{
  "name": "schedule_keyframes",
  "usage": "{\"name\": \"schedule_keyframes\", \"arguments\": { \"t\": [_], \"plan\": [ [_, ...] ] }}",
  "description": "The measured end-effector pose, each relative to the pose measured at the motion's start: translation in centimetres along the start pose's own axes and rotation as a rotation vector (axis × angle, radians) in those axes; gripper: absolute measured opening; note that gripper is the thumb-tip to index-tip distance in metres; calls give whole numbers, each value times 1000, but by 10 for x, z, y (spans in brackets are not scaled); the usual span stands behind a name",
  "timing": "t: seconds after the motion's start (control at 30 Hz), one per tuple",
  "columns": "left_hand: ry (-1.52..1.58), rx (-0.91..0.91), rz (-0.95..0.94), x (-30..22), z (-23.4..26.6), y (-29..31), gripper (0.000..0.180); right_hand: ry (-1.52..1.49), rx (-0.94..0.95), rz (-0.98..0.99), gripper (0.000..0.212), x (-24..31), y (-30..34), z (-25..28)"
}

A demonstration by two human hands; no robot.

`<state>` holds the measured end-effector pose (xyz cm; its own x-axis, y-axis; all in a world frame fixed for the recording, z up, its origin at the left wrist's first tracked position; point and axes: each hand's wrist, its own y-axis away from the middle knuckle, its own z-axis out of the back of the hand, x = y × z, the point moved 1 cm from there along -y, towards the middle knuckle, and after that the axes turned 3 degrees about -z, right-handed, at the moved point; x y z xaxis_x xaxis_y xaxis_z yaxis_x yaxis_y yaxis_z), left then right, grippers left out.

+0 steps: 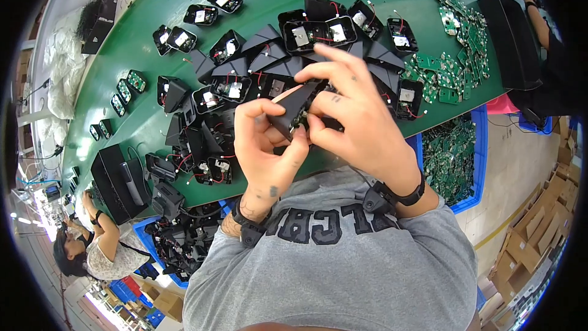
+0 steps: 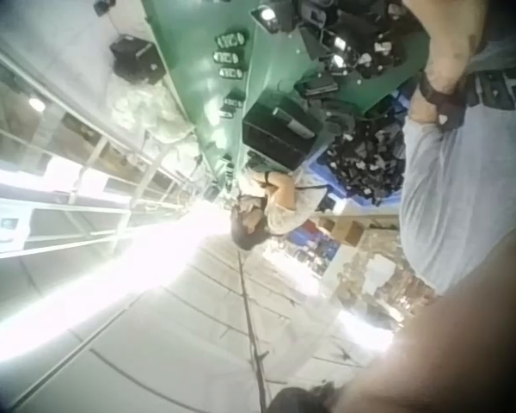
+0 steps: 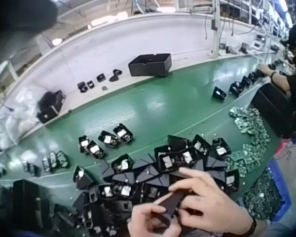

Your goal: The person picks up a plastic housing and a circuit board, fits the board into the housing, and plugs a small white connector into the board before placing the unit on the workbench.

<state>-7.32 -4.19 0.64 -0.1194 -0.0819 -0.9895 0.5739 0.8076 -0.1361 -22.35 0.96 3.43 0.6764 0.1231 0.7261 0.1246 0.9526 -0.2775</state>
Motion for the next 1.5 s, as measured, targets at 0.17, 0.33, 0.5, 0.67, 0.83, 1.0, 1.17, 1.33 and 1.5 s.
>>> {"name": "schedule_keyframes", "arguments": {
  "t": [0.17, 0.33, 0.5, 0.67, 0.83, 1.0, 1.17, 1.33, 1.5],
  "plan": [
    [257, -122, 246, -4, 9, -9, 37, 144, -228, 112, 27, 0, -3, 19],
    [486, 204, 552, 3, 28, -25, 39, 160, -74, 412, 22, -8, 2, 28],
    [592, 206, 620, 6, 29, -27, 39, 191, -47, 449, 16, -7, 1, 27],
    [528, 221, 623, 2, 26, -29, 38, 268, -54, 491, 21, -9, -1, 27],
    [473, 174, 549, -5, 20, -29, 35, 241, -109, 335, 20, -10, -1, 17],
    [370, 27, 320, -13, 5, -17, 35, 4, -219, 13, 19, -11, 6, -2],
    [119, -32, 160, -5, -6, -16, 36, -152, -360, -158, 18, -22, 7, -10],
    [215, -108, 123, -6, -16, -17, 37, -195, -406, -108, 16, -26, 11, -11],
    [146, -38, 227, -14, -1, -39, 40, -16, -249, 148, 33, -20, 13, -6]
  ]
}}
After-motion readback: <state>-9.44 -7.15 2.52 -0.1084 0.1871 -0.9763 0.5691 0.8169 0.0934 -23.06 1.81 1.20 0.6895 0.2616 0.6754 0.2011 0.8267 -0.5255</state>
